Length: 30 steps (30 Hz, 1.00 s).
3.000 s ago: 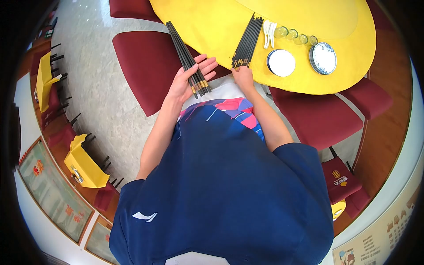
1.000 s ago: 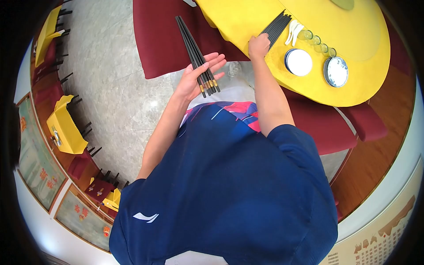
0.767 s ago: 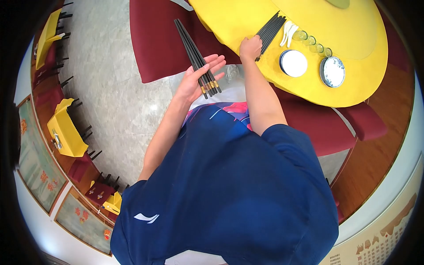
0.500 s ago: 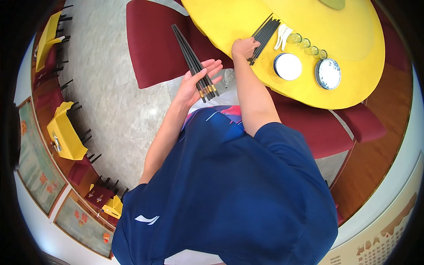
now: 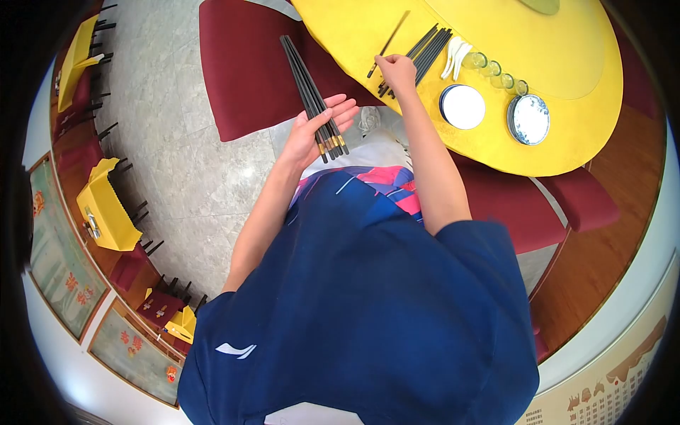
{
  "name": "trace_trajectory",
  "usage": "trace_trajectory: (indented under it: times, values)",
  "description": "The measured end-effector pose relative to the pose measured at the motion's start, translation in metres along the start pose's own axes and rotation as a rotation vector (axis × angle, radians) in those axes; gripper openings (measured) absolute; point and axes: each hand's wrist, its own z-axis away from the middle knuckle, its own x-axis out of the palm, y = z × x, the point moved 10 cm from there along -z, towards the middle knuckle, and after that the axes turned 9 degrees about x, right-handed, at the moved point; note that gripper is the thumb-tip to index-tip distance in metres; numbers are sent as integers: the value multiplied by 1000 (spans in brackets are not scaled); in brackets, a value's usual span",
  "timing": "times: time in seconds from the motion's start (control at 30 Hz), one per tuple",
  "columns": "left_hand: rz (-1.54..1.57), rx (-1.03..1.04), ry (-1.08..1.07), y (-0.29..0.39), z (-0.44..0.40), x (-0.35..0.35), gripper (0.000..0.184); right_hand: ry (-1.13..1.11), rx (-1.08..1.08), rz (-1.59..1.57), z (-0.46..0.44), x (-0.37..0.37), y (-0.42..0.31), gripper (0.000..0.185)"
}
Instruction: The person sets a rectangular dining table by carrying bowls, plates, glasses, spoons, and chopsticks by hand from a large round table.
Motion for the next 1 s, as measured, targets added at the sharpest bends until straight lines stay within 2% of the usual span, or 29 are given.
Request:
trace_trajectory:
  times: [0.07, 0.13, 0.33, 0.43, 0.57, 0.7, 0.77, 1.0]
  values:
    - [-10, 0, -7, -1, -2, -2, 46, -268, 6, -333, 39, -2, -18, 37]
    - [-31, -4, -6, -4, -7, -7, 45, -376, -77, -485, 79, -15, -34, 28]
    - [-13, 5, -45, 0, -16, -6, 45, -622, -124, -535, 167, 4, -32, 21]
    - [-64, 1, -44, 2, -16, 0, 45, -615, -91, -408, 179, 10, -33, 20]
    - [-71, -25, -69, -3, -20, 4, 47, -526, -207, -347, 174, 2, -40, 22]
    - [-49, -82, -142, -16, -23, 11, 49, -523, -196, -434, 174, -10, -41, 21]
    - [-44, -91, -148, -20, -27, 14, 49, -666, -17, -508, 172, 2, -27, 20]
    - [-32, -63, -120, -19, -33, 16, 45, -748, 37, -609, 174, -3, -31, 23]
